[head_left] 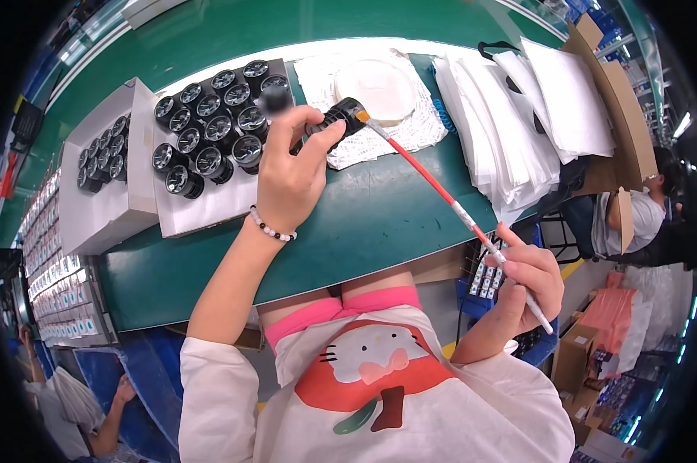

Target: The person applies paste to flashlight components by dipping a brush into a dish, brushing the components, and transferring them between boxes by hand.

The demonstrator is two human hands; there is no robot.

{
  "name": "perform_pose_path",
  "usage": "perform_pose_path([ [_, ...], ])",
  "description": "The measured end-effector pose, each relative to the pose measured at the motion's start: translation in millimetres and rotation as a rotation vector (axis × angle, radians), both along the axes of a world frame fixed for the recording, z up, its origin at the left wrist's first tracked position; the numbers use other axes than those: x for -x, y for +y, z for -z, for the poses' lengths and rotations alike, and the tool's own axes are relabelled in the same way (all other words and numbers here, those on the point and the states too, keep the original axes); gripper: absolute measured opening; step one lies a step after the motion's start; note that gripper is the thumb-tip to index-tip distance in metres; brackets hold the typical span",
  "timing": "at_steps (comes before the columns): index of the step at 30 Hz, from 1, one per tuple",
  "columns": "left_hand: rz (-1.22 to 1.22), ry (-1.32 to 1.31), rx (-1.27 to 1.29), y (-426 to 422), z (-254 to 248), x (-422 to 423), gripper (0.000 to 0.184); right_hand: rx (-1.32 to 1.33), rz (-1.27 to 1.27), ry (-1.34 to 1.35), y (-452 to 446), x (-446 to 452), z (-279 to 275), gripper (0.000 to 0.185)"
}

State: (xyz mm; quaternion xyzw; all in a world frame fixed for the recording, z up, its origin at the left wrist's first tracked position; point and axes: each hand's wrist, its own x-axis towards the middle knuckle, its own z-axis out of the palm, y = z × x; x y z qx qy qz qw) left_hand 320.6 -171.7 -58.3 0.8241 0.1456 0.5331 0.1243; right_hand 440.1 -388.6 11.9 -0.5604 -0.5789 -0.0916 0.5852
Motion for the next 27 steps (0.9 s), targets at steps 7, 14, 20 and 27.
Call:
perform_pose_path([
  [7,-0.001,0.001,-0.020,0,0,-1,0.041,-0.027,0.021,0.007,5,1,1,0.023],
  [14,-0.031,-0.013,0.061,0,-4,1,0.039,-0.003,0.031,0.006,-2,-2,-2,0.026],
  [20,0.023,-0.147,0.365,2,-10,-2,0.037,-0.167,0.109,0.135,-8,-7,11,0.028],
  [27,0.074,-0.189,0.601,0,-8,-3,0.036,-0.265,0.071,0.287,-10,-3,21,0.034],
])
